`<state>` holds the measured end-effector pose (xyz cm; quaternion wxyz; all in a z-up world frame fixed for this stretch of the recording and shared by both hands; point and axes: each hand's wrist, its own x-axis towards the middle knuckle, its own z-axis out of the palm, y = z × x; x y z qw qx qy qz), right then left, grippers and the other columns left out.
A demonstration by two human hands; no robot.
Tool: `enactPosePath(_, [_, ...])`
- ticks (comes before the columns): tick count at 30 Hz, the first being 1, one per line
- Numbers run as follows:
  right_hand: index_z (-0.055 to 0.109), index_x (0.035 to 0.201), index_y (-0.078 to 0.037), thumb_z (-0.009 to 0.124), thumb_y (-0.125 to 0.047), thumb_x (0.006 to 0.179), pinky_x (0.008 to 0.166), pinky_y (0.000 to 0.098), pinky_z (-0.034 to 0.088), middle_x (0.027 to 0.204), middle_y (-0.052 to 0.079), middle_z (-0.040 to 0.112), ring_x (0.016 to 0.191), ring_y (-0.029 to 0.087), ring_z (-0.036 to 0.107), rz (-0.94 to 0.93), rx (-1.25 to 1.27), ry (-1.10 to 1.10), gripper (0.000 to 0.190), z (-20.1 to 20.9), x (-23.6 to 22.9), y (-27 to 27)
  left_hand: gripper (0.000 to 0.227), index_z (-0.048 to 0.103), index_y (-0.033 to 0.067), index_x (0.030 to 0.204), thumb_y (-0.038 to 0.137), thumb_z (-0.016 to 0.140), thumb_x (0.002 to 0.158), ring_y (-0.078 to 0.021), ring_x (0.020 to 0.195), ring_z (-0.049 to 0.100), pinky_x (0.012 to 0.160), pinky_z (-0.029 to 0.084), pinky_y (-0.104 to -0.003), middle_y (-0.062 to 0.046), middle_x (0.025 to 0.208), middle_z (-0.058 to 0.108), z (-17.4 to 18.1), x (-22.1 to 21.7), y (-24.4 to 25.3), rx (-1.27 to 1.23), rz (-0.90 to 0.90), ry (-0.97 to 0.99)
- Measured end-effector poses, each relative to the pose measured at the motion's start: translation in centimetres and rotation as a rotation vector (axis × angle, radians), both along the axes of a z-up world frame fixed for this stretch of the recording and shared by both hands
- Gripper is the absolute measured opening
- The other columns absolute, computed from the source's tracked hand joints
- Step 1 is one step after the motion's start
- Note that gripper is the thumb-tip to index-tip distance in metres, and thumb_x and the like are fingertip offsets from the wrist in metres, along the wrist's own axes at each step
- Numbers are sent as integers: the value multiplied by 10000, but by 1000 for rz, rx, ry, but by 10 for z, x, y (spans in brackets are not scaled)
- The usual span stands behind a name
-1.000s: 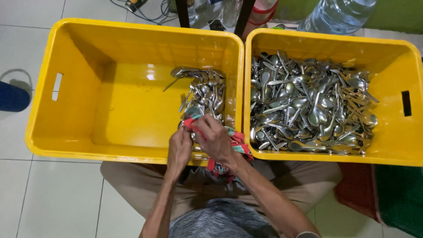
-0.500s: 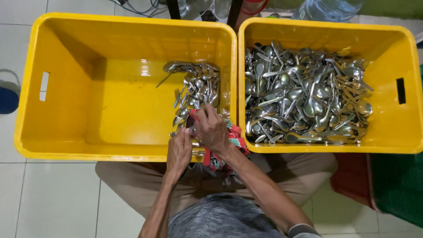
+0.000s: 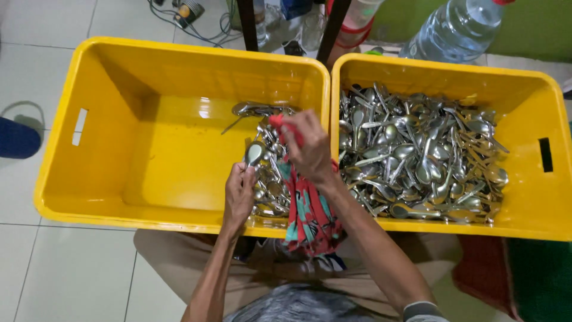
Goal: The person wipes spoons and forks with a cloth and transfers them between plastic bins.
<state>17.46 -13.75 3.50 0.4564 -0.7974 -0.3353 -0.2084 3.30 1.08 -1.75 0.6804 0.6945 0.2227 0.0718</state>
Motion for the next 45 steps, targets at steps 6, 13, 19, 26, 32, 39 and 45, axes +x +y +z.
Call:
enactPosePath(6, [715,1105,17,673,-47,982,378,260,510,954,151,664,557,174,632,321,-220,96,145,-50,-33,28,276,590,58,1009,274,446,1104,-80,678,387,574,356,-272,38,769,441,-20,5,2,31,27,-94])
enactPosePath(13, [703,1123,-4,668,-44,961,493,325,527,926,149,624,643,199,633,169,-102,43,170,-46,-30,32,294,577,29,943,250,468,1103,-113,614,449,545,401,-304,-28,685,494,-24,2,-1,182,8,-8])
enactPosePath(19, [717,1074,-37,698,-68,956,434,330,530,892,120,623,602,192,643,287,-179,37,123,-49,-29,31,219,564,13,969,169,467,1087,-206,566,534,534,435,-375,-110,690,552,-9,1,-4,406,9,-152])
enactPosePath(26, [731,1068,-52,646,-70,965,529,352,559,894,124,607,665,236,671,263,-182,83,135,-42,-18,24,109,572,4,1049,104,528,1036,-323,608,598,527,443,-432,-184,708,591,-10,8,-11,709,-57,-224])
enactPosePath(32, [712,1135,-7,624,-73,1001,493,318,575,915,131,606,652,215,667,254,-75,173,173,-52,-35,28,226,569,39,929,165,478,1093,-103,579,468,494,418,-313,-18,701,533,-13,0,-5,245,-1,-124])
enactPosePath(39, [730,1074,7,625,-178,1062,740,345,551,904,96,702,820,193,663,181,158,711,213,-83,0,25,267,613,43,884,204,516,1075,-63,606,436,530,363,-243,27,669,474,-11,-2,-2,236,-60,-157])
enactPosePath(45, [731,1104,-14,638,-239,994,839,276,519,951,44,714,911,128,655,433,201,990,268,-71,11,11,310,617,9,1210,253,616,1019,-133,886,646,775,540,-266,-62,921,658,-2,3,0,221,112,-263])
